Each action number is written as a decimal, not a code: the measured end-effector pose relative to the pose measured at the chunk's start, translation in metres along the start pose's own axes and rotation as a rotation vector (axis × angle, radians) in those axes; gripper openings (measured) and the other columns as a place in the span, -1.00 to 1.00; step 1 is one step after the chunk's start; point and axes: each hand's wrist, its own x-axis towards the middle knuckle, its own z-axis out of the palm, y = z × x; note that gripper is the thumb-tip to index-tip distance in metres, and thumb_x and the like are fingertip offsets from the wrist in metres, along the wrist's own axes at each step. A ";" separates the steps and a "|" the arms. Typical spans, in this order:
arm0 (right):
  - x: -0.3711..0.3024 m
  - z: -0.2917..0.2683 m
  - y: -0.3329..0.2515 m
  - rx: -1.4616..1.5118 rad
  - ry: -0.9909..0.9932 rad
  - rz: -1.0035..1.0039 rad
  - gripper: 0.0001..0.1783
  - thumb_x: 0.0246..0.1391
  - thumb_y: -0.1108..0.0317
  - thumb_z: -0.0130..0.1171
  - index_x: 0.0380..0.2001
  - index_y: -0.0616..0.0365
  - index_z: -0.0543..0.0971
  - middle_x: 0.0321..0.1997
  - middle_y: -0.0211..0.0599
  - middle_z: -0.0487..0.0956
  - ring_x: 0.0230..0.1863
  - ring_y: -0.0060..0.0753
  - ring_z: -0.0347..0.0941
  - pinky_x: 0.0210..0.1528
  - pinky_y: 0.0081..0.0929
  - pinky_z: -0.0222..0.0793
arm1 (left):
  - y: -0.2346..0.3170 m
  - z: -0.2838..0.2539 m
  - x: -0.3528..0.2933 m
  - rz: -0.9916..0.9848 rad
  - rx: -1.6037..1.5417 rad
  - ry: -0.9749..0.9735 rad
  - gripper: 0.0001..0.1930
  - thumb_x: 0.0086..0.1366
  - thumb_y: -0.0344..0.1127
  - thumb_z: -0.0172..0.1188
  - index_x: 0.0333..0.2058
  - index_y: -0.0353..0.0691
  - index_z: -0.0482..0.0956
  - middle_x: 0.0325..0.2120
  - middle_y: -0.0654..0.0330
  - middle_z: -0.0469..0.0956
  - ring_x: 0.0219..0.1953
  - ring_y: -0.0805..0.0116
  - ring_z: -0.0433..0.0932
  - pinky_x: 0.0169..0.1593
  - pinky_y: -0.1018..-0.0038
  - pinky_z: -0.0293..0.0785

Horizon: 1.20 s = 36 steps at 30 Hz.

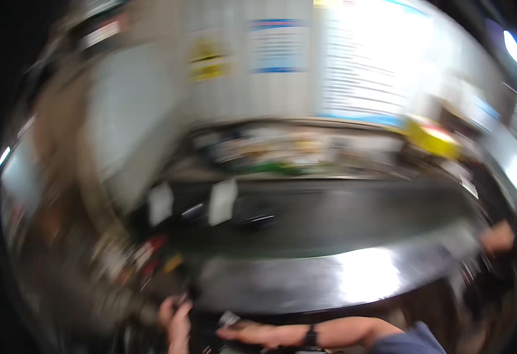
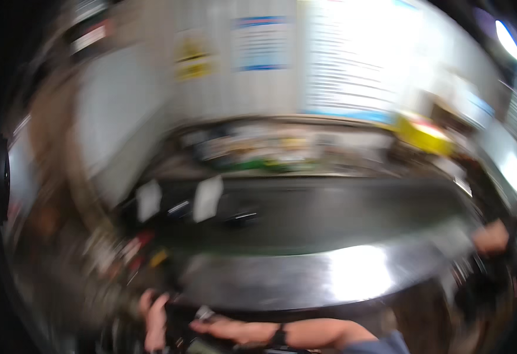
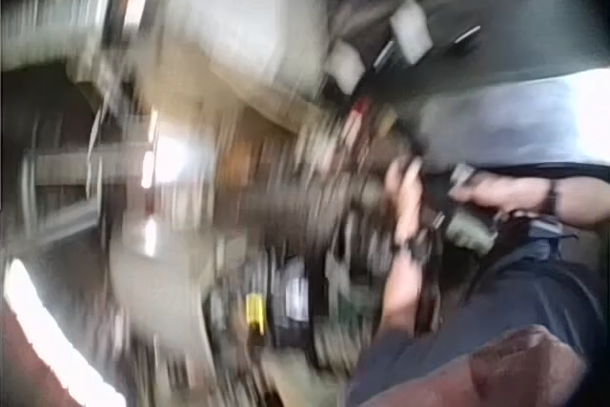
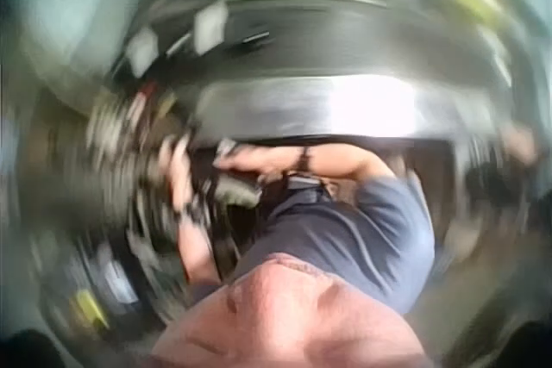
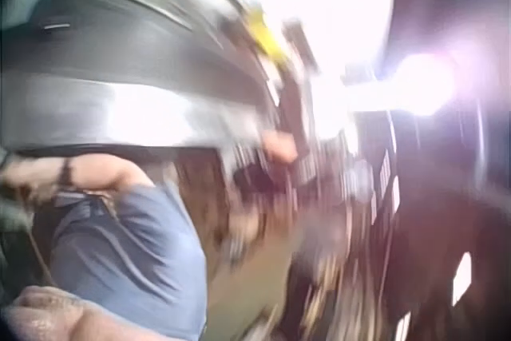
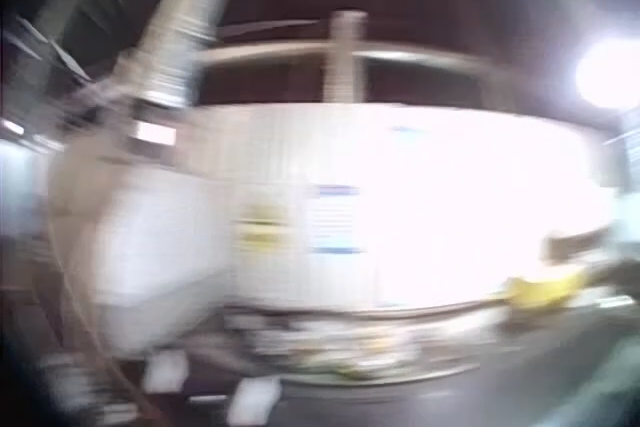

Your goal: Operating a toe-lasting machine to shape and attach the front part of a shoe upper to the last.

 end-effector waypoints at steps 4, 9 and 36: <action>0.047 0.109 0.038 -0.128 0.139 -0.244 -0.47 0.30 0.15 0.25 0.18 0.28 0.47 0.14 -0.17 0.57 0.13 -0.41 0.46 0.19 -0.41 0.37 | -0.013 -0.131 -0.055 0.249 0.207 0.403 -0.58 0.07 -0.12 0.43 -0.17 -0.25 0.60 -0.32 0.17 0.59 -0.20 0.31 0.54 -0.07 0.36 0.46; 0.070 0.250 0.046 0.062 -0.070 -0.337 -0.78 0.32 0.36 0.22 -0.06 0.25 0.56 -0.27 -0.47 0.65 -0.35 -0.76 0.45 -0.35 -0.72 0.32 | 0.058 -0.267 -0.160 0.109 0.380 0.725 -0.63 0.14 -0.13 0.38 -0.23 -0.28 0.54 -0.51 0.07 0.58 -0.42 0.27 0.56 -0.29 0.32 0.47; 0.239 0.528 0.049 0.171 -0.370 -0.085 -0.76 0.36 0.30 0.17 -0.03 0.20 0.50 -0.20 -0.33 0.66 -0.29 -0.51 0.58 -0.25 -0.45 0.57 | -0.041 -0.472 -0.272 -0.095 -0.965 0.927 -0.75 0.43 -0.24 0.24 -0.27 -0.37 0.68 -0.29 0.25 0.65 -0.28 0.52 0.53 -0.13 0.54 0.44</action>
